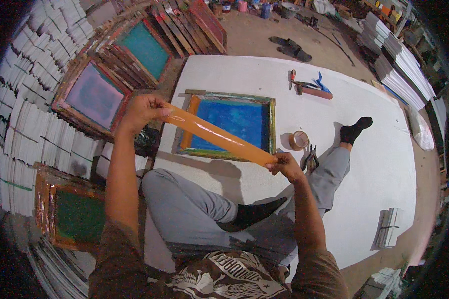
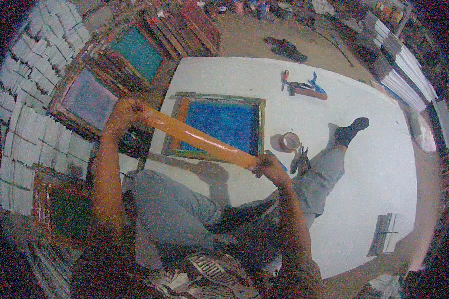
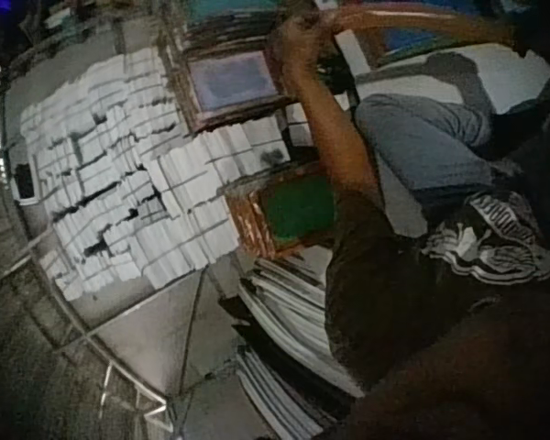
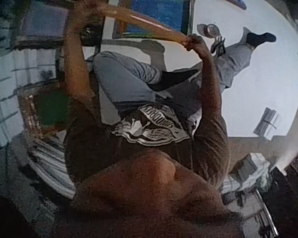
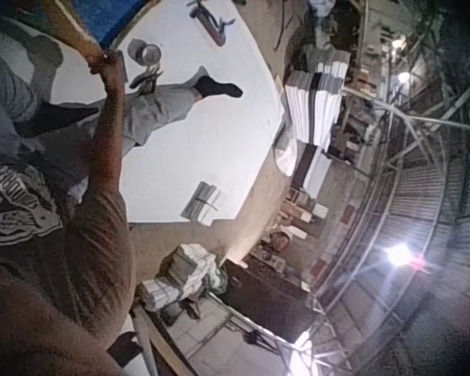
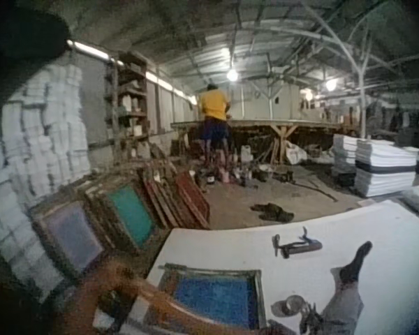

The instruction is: The person sits on the floor and applies orange masking tape to the edges of a rectangular frame containing a blue screen. They tear strips of tape and press them along the frame's perimeter, smoothing them down with their fingers.

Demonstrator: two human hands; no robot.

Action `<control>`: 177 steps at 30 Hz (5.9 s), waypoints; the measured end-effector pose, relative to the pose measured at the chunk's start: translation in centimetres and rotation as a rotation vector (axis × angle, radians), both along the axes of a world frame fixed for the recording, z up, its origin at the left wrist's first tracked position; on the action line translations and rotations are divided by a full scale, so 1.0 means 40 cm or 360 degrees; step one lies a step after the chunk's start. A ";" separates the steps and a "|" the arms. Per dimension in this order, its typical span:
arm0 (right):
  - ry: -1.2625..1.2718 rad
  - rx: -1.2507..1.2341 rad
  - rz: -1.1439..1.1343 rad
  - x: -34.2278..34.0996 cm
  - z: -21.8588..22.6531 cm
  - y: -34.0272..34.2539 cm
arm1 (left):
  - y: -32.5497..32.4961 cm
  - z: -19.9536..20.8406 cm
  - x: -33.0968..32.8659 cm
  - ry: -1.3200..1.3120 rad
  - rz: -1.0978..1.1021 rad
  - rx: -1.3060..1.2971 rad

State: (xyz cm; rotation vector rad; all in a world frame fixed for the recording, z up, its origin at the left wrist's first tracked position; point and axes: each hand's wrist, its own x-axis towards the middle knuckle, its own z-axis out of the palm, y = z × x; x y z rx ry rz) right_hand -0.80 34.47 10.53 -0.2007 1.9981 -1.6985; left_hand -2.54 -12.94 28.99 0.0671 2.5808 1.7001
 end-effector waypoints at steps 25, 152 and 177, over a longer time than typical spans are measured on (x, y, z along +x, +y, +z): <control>0.0548 0.0096 -0.0657 -0.129 -0.188 -0.001 | -0.065 -0.587 -0.043 -0.0221 0.0306 -0.0008; 0.0643 0.2028 0.0802 -0.189 -0.204 -0.072 | 0.011 -0.620 -0.183 -0.0720 -0.1219 -0.1660; 0.0719 0.2019 0.0912 -0.207 -0.208 -0.082 | 0.034 -0.608 -0.202 -0.0751 -0.1268 -0.1779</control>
